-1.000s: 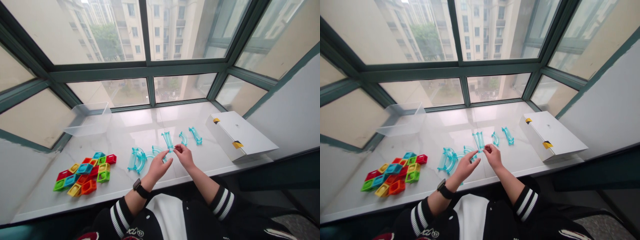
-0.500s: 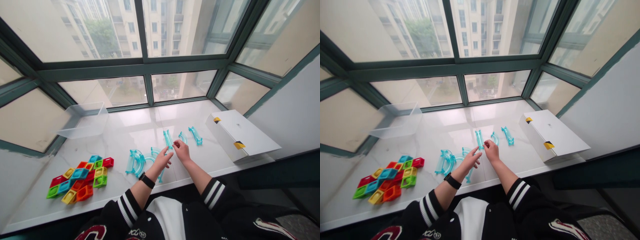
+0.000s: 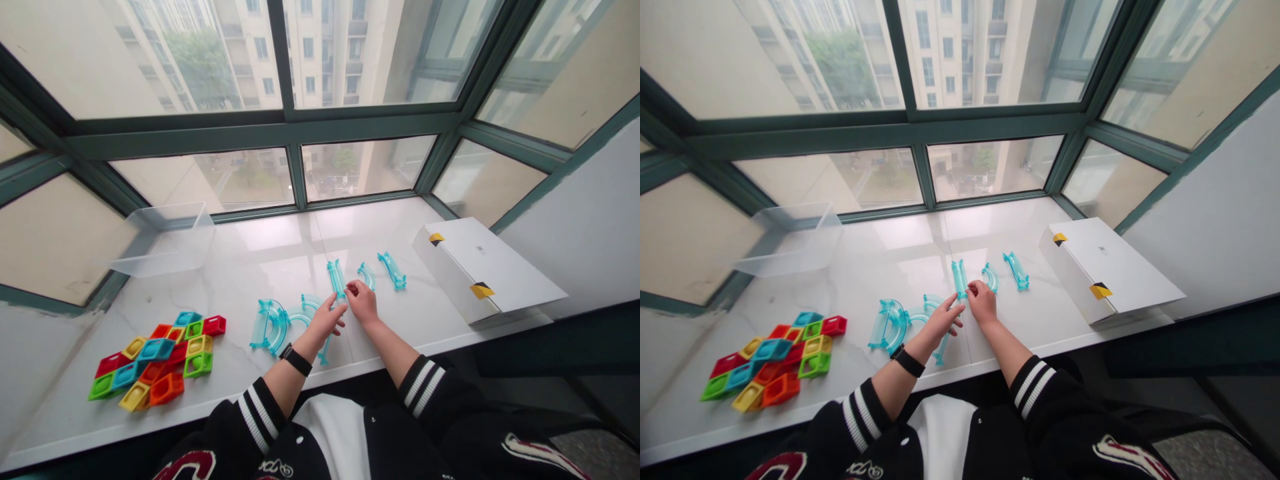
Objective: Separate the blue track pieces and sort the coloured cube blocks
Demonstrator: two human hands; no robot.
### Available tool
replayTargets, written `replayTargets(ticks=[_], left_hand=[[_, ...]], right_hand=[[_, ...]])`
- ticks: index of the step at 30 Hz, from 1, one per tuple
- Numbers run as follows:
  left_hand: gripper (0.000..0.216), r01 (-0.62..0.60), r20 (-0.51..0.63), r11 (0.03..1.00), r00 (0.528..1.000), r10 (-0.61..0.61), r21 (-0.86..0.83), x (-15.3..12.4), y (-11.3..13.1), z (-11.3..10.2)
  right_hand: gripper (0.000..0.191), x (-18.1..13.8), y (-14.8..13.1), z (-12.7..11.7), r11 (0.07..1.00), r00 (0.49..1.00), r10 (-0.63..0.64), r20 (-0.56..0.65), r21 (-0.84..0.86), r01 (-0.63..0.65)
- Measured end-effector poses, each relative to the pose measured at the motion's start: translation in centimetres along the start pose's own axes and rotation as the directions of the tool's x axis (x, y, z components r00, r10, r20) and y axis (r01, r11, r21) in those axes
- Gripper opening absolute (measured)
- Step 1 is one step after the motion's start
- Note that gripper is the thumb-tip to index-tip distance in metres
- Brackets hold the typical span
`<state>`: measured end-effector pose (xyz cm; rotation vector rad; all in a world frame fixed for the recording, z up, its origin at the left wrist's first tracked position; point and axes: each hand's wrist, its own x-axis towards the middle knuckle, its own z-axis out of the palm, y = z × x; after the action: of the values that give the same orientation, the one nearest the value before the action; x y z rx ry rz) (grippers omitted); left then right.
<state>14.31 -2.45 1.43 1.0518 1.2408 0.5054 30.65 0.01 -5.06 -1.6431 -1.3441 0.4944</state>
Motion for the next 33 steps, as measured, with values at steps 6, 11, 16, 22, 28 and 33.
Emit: replayTargets(ticks=[6, 11, 16, 22, 28, 33], left_hand=[[0.082, 0.003, -0.020, 1.000, 1.000, -0.003, 0.000, -0.3, 0.1, 0.1], [0.084, 0.020, -0.021, 1.000, 1.000, -0.020, 0.005, 0.0, -0.3, 0.1], [0.085, 0.012, -0.025, 1.000, 1.000, -0.012, 0.000, 0.2, -0.5, 0.3], [0.084, -0.002, -0.037, 1.000, 0.999, 0.002, 0.004, 0.1, -0.3, 0.4], [0.087, 0.011, -0.056, 1.000, 0.998, -0.011, -0.002, 0.0, -0.1, 0.4], [0.088, 0.018, -0.058, 1.000, 0.998, -0.018, 0.004, 0.0, -0.1, 0.4]], right_hand=[[0.010, 0.0, 0.4, 0.4, 1.000, 1.000, -0.006, -0.003, 0.017, 0.006], [0.009, -0.1, 0.8, 0.6, 0.999, 1.000, -0.006, -0.010, 0.036, 0.007], [0.010, -0.2, 1.1, 0.9, 0.999, 1.000, -0.022, -0.014, 0.036, 0.022], [0.009, -0.2, 1.2, 1.3, 0.999, 1.000, -0.022, -0.014, 0.042, 0.023], [0.009, -0.1, 1.0, 1.2, 0.999, 0.999, -0.035, 0.001, 0.037, 0.035], [0.011, -0.1, 0.9, 1.1, 0.999, 0.999, -0.038, 0.007, 0.032, 0.038]])
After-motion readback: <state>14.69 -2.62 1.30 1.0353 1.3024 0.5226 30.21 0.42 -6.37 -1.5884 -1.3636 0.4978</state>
